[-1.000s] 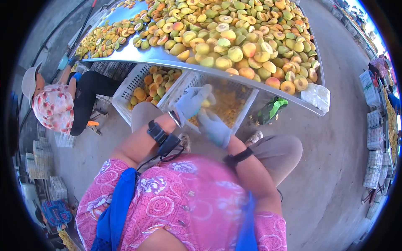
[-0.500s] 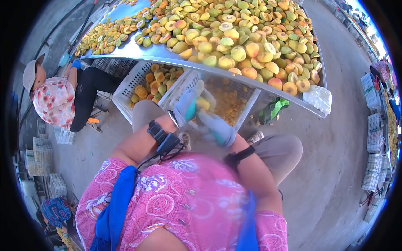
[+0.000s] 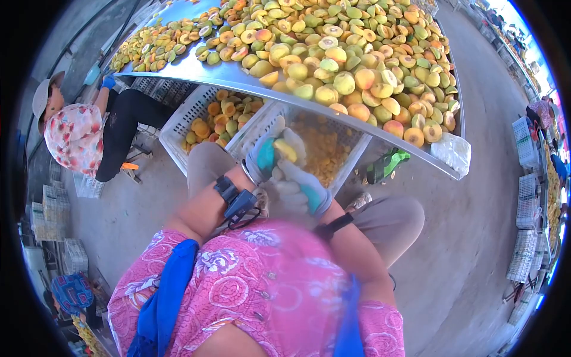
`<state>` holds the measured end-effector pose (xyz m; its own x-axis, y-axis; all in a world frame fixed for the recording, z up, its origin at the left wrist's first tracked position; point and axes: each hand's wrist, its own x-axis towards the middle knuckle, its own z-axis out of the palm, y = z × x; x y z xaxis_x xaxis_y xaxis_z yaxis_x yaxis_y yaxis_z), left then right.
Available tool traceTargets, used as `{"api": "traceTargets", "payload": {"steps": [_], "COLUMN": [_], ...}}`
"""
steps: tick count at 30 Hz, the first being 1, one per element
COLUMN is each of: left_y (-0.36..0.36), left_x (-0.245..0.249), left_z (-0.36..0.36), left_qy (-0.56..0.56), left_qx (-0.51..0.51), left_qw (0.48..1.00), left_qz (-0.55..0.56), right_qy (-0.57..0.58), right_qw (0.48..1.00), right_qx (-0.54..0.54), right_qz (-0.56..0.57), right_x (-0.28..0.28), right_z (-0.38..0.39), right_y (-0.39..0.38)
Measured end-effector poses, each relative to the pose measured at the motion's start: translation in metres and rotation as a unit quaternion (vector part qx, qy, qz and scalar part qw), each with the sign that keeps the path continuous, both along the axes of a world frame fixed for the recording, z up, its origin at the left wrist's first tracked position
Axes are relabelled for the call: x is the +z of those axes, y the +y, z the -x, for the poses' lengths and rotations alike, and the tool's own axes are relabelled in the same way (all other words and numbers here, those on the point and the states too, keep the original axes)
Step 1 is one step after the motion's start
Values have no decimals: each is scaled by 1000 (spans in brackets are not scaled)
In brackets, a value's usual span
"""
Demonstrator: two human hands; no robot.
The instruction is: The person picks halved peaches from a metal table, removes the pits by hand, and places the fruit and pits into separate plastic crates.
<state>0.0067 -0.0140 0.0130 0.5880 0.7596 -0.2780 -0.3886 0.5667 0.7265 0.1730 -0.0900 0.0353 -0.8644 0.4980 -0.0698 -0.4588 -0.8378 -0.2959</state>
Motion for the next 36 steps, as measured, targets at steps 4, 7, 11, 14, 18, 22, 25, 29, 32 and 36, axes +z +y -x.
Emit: {"api": "traceTargets", "payload": {"steps": [4,7,11,14,18,22,25,29,32,36], "left_y": [3,20,73,96,144,153,166,163,156,117], "left_x": [-12,34,52,70,76,86,66,55,57,65], "left_z": [-3,28,86,88,56,23,24,25,28,16], "left_qy": [-71,-35,189,487,749,744,726,665,580,379], "left_qx": [129,203,307,318,97,43,72,147,145,185], "left_qw": [989,974,912,755,493,589,597,601,684,820], "left_qz": [-14,-92,-195,-303,-432,-313,-334,-419,-419,-388], "right_qy": [122,107,147,78,-14,-23,-84,-94,-89,-244], "right_qw": [989,980,974,983,987,987,984,985,988,942], "right_qx": [46,-86,-111,-118,-133,-133,-138,-131,-111,-216], "right_qz": [63,141,130,118,90,89,77,58,51,-79], "right_x": [5,13,4,0,-3,-12,-3,-1,4,21], "right_z": [8,5,2,7,9,9,9,10,11,14], "right_y": [1,-1,13,17,20,21,17,18,17,10]}}
